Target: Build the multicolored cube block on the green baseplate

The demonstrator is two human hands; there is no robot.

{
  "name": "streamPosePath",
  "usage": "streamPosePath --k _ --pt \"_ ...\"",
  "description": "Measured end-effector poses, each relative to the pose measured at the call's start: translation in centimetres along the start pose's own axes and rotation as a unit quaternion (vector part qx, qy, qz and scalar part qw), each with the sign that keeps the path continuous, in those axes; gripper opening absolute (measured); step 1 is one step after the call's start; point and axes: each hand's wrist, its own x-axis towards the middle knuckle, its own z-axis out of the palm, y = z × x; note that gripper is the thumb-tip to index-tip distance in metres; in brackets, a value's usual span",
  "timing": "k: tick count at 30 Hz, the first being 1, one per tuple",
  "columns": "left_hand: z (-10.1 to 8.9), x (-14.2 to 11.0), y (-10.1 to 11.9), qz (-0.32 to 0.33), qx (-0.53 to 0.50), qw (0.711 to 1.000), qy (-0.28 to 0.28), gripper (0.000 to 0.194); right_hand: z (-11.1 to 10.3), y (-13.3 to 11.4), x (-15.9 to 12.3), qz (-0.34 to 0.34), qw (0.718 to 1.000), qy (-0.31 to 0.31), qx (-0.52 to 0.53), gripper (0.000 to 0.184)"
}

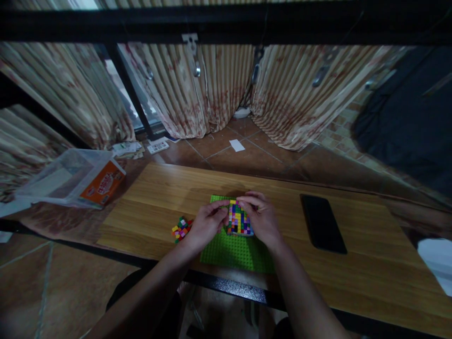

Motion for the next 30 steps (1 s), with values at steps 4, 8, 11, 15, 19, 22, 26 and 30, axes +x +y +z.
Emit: streamPosePath --k 4,8,11,15,19,22,26,30 --pt "-0.09 0.03 -0.11 0.003 0.009 1.0 -0.003 0.027 0.17 -0.04 0.16 0.053 0.996 -0.017 0.064 0.024" --pt "-0.14 0.08 -0.32 0.003 0.015 1.0 -0.008 0.028 0.24 -0.28 0.02 0.112 0.989 -0.022 0.098 0.029" --pt "-0.21 0.22 -0.64 0.015 0.023 0.999 -0.017 0.027 0.25 -0.39 0.0 0.139 0.984 -0.032 0.11 0.031" --pt "-0.24 0.32 -0.8 0.016 0.027 0.999 -0.024 0.028 0.18 -0.39 0.09 0.154 0.98 -0.038 0.117 0.032" --pt "-0.16 0.17 -0.67 0.019 0.032 0.999 -0.019 0.028 0.07 -0.5 0.15 0.159 0.98 -0.051 0.105 0.032" --pt "-0.06 0.02 -0.64 0.015 0.037 0.999 -0.013 0.028 0.04 -0.72 0.14 0.148 0.983 -0.052 0.101 0.03" --pt "0.05 -0.03 -0.77 0.012 0.033 0.999 -0.015 0.029 0.08 -0.91 0.1 0.128 0.987 -0.046 0.08 0.027" --pt "0.21 0.01 -1.03 0.032 0.031 0.999 -0.018 0.029 0.07 -0.68 0.06 0.112 0.991 -0.04 0.06 0.026"
